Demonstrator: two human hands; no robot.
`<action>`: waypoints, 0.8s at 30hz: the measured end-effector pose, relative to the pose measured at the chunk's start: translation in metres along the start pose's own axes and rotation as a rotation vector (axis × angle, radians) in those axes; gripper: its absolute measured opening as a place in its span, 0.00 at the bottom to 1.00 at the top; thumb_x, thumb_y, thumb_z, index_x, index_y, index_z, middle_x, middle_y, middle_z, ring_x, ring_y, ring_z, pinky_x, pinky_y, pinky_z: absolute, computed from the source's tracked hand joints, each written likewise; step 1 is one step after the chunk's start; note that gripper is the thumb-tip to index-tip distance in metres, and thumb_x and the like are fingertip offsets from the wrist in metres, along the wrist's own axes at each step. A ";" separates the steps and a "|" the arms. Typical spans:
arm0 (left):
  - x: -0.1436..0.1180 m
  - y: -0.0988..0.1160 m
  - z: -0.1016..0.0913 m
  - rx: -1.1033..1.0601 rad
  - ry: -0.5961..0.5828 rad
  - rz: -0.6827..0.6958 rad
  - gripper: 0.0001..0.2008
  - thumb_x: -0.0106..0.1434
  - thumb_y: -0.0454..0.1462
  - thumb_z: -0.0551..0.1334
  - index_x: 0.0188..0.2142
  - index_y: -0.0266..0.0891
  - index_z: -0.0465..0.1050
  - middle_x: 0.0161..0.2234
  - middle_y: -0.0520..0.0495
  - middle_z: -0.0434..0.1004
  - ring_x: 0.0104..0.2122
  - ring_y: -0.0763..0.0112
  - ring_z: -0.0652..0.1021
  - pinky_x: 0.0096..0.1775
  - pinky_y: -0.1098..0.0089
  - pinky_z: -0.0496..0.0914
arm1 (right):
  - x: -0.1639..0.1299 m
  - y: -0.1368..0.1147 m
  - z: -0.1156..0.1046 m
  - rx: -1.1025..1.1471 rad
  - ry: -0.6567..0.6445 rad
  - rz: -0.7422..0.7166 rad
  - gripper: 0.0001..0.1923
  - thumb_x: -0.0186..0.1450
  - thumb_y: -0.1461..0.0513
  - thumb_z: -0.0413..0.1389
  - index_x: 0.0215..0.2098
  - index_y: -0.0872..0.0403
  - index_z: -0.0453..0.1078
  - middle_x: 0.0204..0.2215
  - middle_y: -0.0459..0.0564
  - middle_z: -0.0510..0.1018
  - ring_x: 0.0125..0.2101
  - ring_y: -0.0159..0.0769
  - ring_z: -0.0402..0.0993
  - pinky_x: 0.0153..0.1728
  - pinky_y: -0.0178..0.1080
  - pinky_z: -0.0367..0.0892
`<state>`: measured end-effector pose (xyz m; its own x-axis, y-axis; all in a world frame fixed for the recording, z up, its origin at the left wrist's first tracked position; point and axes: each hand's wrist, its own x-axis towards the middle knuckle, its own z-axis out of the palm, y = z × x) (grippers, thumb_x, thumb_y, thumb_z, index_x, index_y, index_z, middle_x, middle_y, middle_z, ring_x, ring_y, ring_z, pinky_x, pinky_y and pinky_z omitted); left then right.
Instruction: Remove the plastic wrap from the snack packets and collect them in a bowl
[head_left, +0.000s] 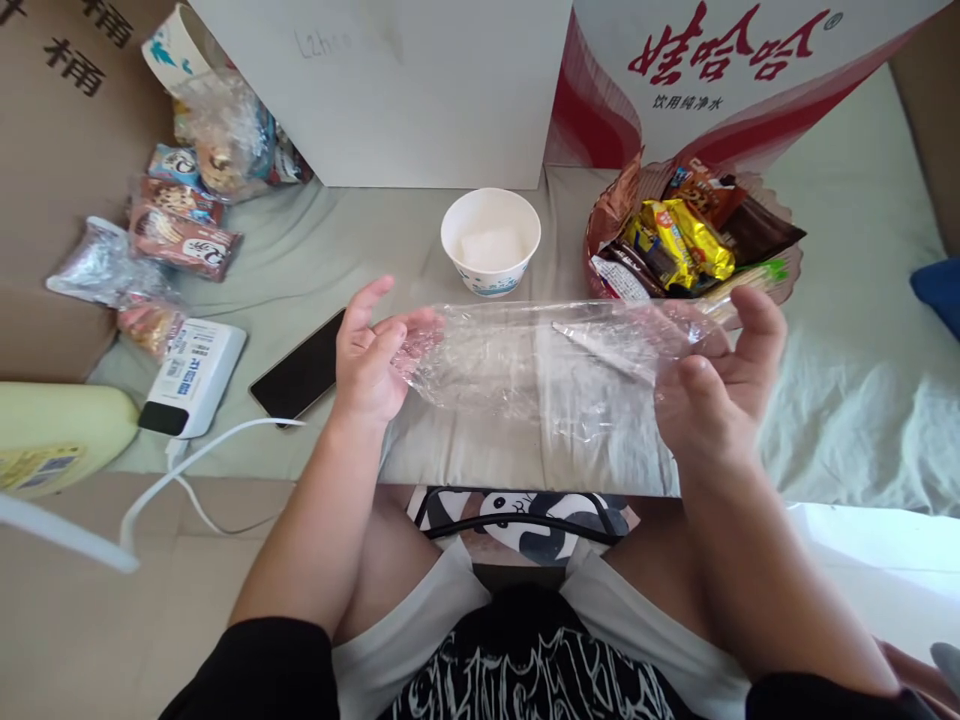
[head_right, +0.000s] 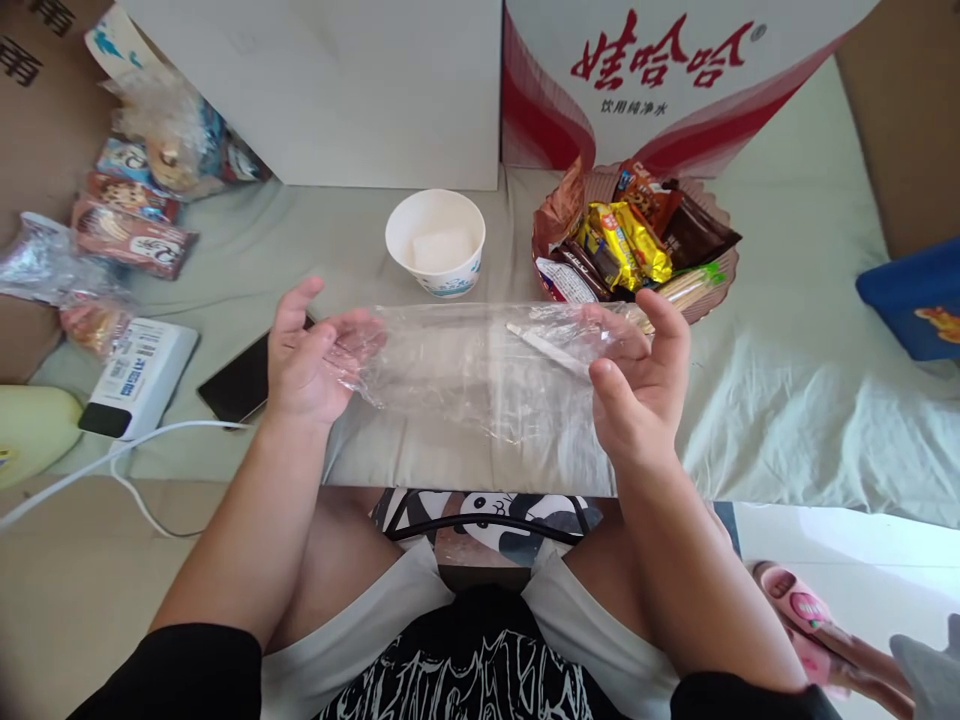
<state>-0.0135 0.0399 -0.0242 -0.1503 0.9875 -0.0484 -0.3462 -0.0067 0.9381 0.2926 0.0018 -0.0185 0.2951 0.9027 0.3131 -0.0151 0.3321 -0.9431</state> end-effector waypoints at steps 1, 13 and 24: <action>0.001 0.000 0.000 0.023 0.007 -0.012 0.28 0.53 0.45 0.77 0.53 0.54 0.75 0.35 0.52 0.87 0.36 0.63 0.86 0.40 0.65 0.81 | 0.000 0.000 0.000 -0.011 -0.025 0.018 0.35 0.58 0.43 0.70 0.59 0.37 0.65 0.48 0.47 0.83 0.52 0.45 0.83 0.55 0.55 0.76; 0.006 -0.013 0.002 0.073 -0.110 -0.091 0.33 0.57 0.50 0.75 0.61 0.54 0.71 0.37 0.48 0.87 0.41 0.55 0.87 0.42 0.58 0.81 | -0.009 -0.001 0.003 -0.248 -0.014 0.112 0.13 0.68 0.55 0.62 0.49 0.48 0.79 0.34 0.47 0.85 0.30 0.36 0.84 0.41 0.44 0.80; 0.012 -0.015 0.000 0.138 0.108 0.086 0.24 0.57 0.46 0.76 0.52 0.48 0.77 0.34 0.50 0.87 0.41 0.61 0.86 0.46 0.63 0.79 | -0.003 0.001 0.008 -0.183 0.206 0.126 0.11 0.63 0.62 0.62 0.44 0.54 0.77 0.26 0.45 0.81 0.30 0.33 0.81 0.39 0.39 0.75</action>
<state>-0.0103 0.0519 -0.0389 -0.2748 0.9615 0.0048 -0.1985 -0.0617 0.9782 0.2842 0.0011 -0.0193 0.4901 0.8527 0.1809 0.1033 0.1493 -0.9834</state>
